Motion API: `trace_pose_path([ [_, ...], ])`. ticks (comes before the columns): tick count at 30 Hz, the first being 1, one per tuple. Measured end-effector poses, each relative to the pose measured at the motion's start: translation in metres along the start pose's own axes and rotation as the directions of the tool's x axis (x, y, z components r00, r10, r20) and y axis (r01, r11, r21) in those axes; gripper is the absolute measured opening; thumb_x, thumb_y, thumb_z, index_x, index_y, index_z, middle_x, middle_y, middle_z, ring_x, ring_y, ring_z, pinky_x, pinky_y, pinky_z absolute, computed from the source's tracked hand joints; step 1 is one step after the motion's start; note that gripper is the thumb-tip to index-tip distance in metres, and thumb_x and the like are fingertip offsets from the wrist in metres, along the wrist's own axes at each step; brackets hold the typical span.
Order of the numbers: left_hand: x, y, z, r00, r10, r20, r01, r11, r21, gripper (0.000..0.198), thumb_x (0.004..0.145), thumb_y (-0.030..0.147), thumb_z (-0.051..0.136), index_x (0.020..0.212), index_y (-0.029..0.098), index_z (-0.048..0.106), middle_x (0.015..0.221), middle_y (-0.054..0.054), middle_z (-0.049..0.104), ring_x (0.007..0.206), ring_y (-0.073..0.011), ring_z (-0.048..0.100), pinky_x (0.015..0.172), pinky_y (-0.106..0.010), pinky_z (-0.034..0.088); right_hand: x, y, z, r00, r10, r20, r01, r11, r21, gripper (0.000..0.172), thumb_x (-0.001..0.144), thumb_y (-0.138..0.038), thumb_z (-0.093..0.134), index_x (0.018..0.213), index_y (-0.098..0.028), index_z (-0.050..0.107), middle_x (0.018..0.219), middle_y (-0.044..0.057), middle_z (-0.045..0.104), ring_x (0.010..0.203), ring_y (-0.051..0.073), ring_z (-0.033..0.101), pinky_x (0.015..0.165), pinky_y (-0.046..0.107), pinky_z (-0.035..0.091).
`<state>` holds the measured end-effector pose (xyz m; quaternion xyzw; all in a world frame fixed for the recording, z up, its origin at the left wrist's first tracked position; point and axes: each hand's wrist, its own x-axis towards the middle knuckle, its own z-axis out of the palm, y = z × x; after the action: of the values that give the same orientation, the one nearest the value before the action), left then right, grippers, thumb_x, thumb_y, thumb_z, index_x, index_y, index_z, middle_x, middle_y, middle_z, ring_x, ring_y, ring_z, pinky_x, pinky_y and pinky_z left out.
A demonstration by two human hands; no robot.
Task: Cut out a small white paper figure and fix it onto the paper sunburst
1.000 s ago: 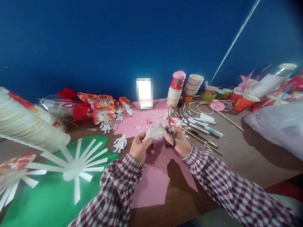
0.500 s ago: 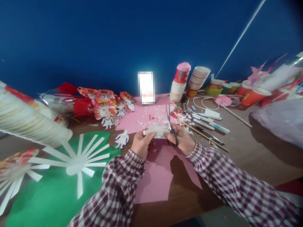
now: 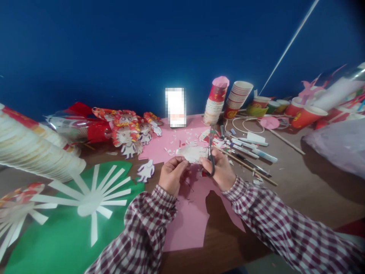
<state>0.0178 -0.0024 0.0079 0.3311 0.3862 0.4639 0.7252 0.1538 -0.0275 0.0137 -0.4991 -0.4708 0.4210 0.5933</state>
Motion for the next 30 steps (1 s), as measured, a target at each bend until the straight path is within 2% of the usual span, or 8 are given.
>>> trace_pose_path([
  [3, 0.001, 0.000, -0.001, 1.000, 0.012, -0.027, -0.013, 0.999, -0.033, 0.023, 0.058, 0.023, 0.068, 0.071, 0.015, 0.052, 0.058, 0.003, 0.055, 0.047, -0.0057, 0.050, 0.046, -0.017, 0.043, -0.002, -0.002, 0.002, 0.999, 0.024, 0.028, -0.024, 1.000, -0.005, 0.021, 0.066, -0.027, 0.062, 0.070, -0.020, 0.042, 0.052, -0.008, 0.037, 0.043, 0.005, 0.034, 0.041, 0.018, 0.030],
  [6, 0.001, 0.001, -0.002, 1.000, 0.007, -0.011, -0.008, 0.996, -0.084, 0.022, 0.058, 0.023, 0.068, 0.072, 0.015, 0.053, 0.059, 0.002, 0.057, 0.049, -0.0061, 0.051, 0.049, -0.018, 0.045, -0.003, -0.001, 0.003, 1.000, 0.020, 0.007, -0.019, 0.998, -0.051, 0.021, 0.067, -0.028, 0.061, 0.070, -0.020, 0.043, 0.052, -0.008, 0.038, 0.044, 0.005, 0.035, 0.042, 0.018, 0.031],
  [10, 0.000, 0.002, -0.002, 1.000, -0.009, -0.002, 0.009, 0.995, -0.104, 0.023, 0.058, 0.025, 0.068, 0.073, 0.015, 0.054, 0.062, 0.001, 0.059, 0.051, -0.0063, 0.052, 0.051, -0.018, 0.046, -0.002, 0.000, 0.003, 0.998, -0.052, -0.025, 0.049, 0.990, -0.133, 0.020, 0.067, -0.029, 0.061, 0.071, -0.020, 0.044, 0.054, -0.007, 0.040, 0.046, 0.007, 0.038, 0.044, 0.019, 0.034],
  [15, 0.001, -0.001, -0.001, 1.000, 0.015, -0.019, -0.016, 0.997, -0.074, 0.024, 0.057, 0.022, 0.070, 0.069, 0.016, 0.050, 0.055, 0.004, 0.055, 0.049, -0.0055, 0.051, 0.051, -0.017, 0.045, -0.004, -0.001, 0.003, 0.993, -0.114, 0.008, 0.113, 0.965, -0.236, 0.015, 0.069, -0.027, 0.058, 0.068, -0.019, 0.045, 0.057, -0.004, 0.044, 0.052, 0.009, 0.043, 0.049, 0.021, 0.038],
  [21, 0.004, 0.002, -0.001, 0.994, 0.040, -0.104, -0.052, 0.992, -0.113, 0.030, 0.053, 0.021, 0.072, 0.069, 0.016, 0.048, 0.052, 0.005, 0.053, 0.048, -0.0063, 0.052, 0.050, -0.017, 0.045, -0.007, 0.002, 0.005, 0.991, -0.075, 0.107, 0.096, 0.975, -0.202, 0.012, 0.072, -0.025, 0.057, 0.073, -0.019, 0.047, 0.063, -0.003, 0.046, 0.056, 0.009, 0.043, 0.050, 0.021, 0.038],
  [24, 0.006, 0.007, -0.003, 0.989, 0.058, -0.136, -0.075, 0.989, -0.125, 0.028, 0.054, 0.021, 0.071, 0.070, 0.016, 0.048, 0.052, 0.005, 0.053, 0.049, -0.0064, 0.053, 0.050, -0.018, 0.046, -0.009, 0.002, 0.005, 0.991, -0.028, 0.134, 0.051, 0.985, -0.168, 0.016, 0.074, -0.026, 0.056, 0.086, -0.019, 0.048, 0.066, -0.003, 0.045, 0.057, 0.010, 0.043, 0.049, 0.020, 0.037],
  [27, 0.009, 0.014, -0.009, 0.981, 0.107, -0.163, -0.138, 0.972, -0.191, 0.027, 0.055, 0.019, 0.070, 0.070, 0.016, 0.048, 0.055, 0.005, 0.055, 0.052, -0.0070, 0.055, 0.051, -0.018, 0.046, -0.012, -0.001, 0.005, 0.984, 0.039, 0.171, -0.006, 0.982, -0.191, 0.023, 0.074, -0.029, 0.057, 0.094, -0.020, 0.048, 0.064, -0.003, 0.043, 0.055, 0.009, 0.042, 0.046, 0.019, 0.035],
  [30, 0.013, 0.022, -0.016, 0.962, 0.150, -0.229, -0.212, 0.938, -0.275, 0.023, 0.056, 0.016, 0.069, 0.068, 0.016, 0.049, 0.053, 0.004, 0.055, 0.053, -0.0072, 0.056, 0.050, -0.016, 0.045, -0.015, -0.005, 0.005, 0.970, 0.075, 0.232, -0.013, 0.966, -0.257, 0.023, 0.073, -0.029, 0.059, 0.091, -0.019, 0.050, 0.062, -0.004, 0.041, 0.052, 0.008, 0.040, 0.046, 0.019, 0.034],
])
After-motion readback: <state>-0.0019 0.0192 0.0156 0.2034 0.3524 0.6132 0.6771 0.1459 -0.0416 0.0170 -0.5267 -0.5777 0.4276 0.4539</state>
